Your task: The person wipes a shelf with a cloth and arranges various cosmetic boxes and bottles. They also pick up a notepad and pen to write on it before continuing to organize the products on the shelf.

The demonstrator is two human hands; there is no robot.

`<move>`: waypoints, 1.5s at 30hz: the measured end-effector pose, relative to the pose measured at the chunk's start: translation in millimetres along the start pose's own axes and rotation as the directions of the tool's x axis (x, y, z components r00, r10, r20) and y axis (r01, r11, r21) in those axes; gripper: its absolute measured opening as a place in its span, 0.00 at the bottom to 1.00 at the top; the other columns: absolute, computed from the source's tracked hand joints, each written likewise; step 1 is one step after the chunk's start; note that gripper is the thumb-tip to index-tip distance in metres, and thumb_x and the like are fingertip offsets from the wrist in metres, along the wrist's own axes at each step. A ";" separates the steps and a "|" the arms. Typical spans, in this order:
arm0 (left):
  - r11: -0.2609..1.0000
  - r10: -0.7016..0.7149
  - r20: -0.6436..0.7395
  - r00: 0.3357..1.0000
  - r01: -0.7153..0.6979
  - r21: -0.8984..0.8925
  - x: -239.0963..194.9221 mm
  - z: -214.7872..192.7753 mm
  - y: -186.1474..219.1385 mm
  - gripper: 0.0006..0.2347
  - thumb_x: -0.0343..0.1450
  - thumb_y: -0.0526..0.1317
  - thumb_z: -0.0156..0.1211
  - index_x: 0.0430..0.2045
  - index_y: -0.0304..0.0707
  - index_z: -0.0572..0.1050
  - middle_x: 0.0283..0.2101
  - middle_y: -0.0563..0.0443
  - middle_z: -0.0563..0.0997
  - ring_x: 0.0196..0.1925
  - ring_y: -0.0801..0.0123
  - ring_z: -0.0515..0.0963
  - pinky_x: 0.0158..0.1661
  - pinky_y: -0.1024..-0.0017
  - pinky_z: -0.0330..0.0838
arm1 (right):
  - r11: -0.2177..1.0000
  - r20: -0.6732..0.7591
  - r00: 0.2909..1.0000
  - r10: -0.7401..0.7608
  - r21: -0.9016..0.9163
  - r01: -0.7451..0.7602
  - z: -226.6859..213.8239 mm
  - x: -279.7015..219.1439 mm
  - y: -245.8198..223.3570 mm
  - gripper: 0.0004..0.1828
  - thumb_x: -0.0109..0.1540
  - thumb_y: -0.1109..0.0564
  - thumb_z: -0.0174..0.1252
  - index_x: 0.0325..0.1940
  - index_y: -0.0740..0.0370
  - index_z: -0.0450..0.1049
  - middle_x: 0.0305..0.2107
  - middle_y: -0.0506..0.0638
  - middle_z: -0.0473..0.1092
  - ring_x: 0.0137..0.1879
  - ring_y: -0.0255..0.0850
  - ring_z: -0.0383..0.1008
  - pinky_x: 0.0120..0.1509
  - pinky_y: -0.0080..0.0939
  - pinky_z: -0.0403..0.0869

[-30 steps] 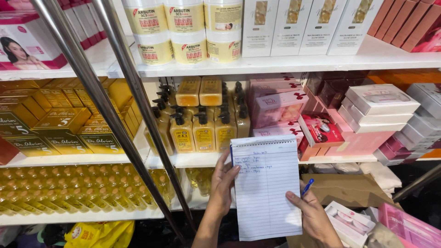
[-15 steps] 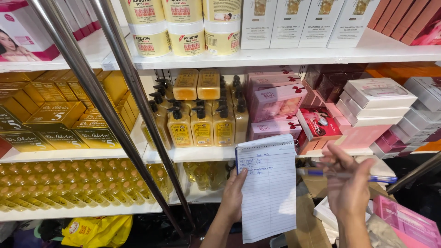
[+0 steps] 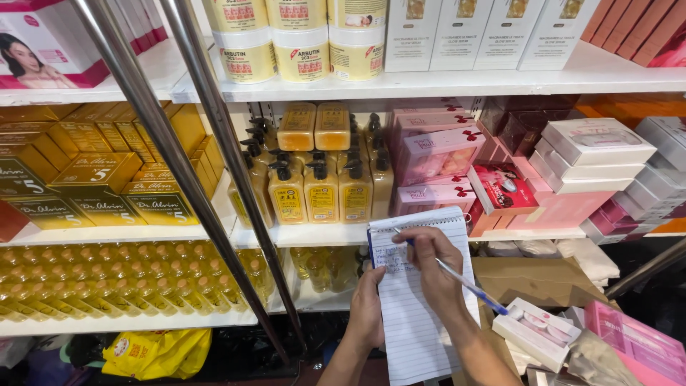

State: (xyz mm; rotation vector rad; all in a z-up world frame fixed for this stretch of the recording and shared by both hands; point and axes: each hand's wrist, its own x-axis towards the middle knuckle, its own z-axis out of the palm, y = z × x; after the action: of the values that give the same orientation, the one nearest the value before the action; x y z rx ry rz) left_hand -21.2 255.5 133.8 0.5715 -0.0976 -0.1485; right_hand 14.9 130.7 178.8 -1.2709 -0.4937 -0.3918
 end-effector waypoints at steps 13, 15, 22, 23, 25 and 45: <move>0.997 0.027 -0.027 0.999 -0.025 0.075 -1.8 6.9 6.7 0.17 0.74 0.39 0.40 0.54 0.36 0.71 0.49 0.47 0.80 0.50 0.66 0.79 0.53 0.66 0.75 | 0.877 -0.052 0.983 -0.179 -0.461 0.135 21.6 2.9 -14.6 0.26 0.66 0.61 0.62 0.16 0.63 0.59 0.13 0.39 0.56 0.23 0.25 0.49 0.24 0.34 0.52; 0.997 0.012 -0.029 1.000 -0.009 0.081 -1.8 9.1 8.3 0.17 0.74 0.39 0.40 0.55 0.37 0.71 0.49 0.48 0.80 0.50 0.66 0.79 0.53 0.66 0.75 | 0.872 -0.043 0.983 -0.177 -0.470 0.137 23.2 4.1 -17.5 0.26 0.66 0.61 0.62 0.16 0.63 0.60 0.13 0.39 0.56 0.23 0.24 0.49 0.24 0.34 0.52; 0.994 0.051 -0.024 0.998 -0.048 0.099 10.2 -12.8 -8.5 0.16 0.76 0.38 0.41 0.56 0.32 0.69 0.50 0.46 0.78 0.51 0.67 0.78 0.54 0.66 0.74 | 0.869 -0.017 0.993 -0.113 -0.487 0.091 20.3 6.0 -13.5 0.25 0.67 0.59 0.60 0.16 0.64 0.62 0.12 0.40 0.56 0.23 0.25 0.50 0.24 0.34 0.52; 0.994 0.050 -0.026 0.998 -0.047 0.098 11.9 -15.2 -9.6 0.16 0.76 0.38 0.41 0.56 0.32 0.69 0.50 0.46 0.78 0.51 0.67 0.78 0.54 0.66 0.74 | 0.869 -0.017 0.994 -0.110 -0.487 0.088 15.4 10.8 -10.6 0.25 0.67 0.59 0.60 0.16 0.64 0.62 0.12 0.40 0.56 0.23 0.25 0.50 0.24 0.34 0.52; 0.994 0.030 -0.023 0.999 -0.027 0.107 15.2 -20.3 -11.0 0.14 0.77 0.39 0.41 0.52 0.30 0.68 0.48 0.41 0.78 0.51 0.61 0.79 0.53 0.61 0.77 | 0.974 -0.161 0.982 0.098 -0.186 -0.127 6.3 20.3 -4.6 0.22 0.68 0.55 0.58 0.21 0.62 0.65 0.15 0.41 0.61 0.22 0.27 0.56 0.26 0.33 0.56; 0.972 0.034 -0.253 0.967 0.028 0.235 36.7 -16.8 60.6 0.24 0.74 0.41 0.47 0.65 0.30 0.58 0.60 0.32 0.73 0.60 0.50 0.77 0.57 0.56 0.76 | 0.906 -0.175 0.890 0.420 0.038 -0.421 -48.2 3.4 44.2 0.27 0.59 0.64 0.64 0.63 0.70 0.71 0.48 0.55 0.76 0.51 0.39 0.75 0.56 0.37 0.74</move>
State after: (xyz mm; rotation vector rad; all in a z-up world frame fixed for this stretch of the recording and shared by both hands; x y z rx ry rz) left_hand 24.0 308.7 154.6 0.8245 0.1372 -0.0589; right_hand 48.0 95.3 134.7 -1.2897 -0.0559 -0.1359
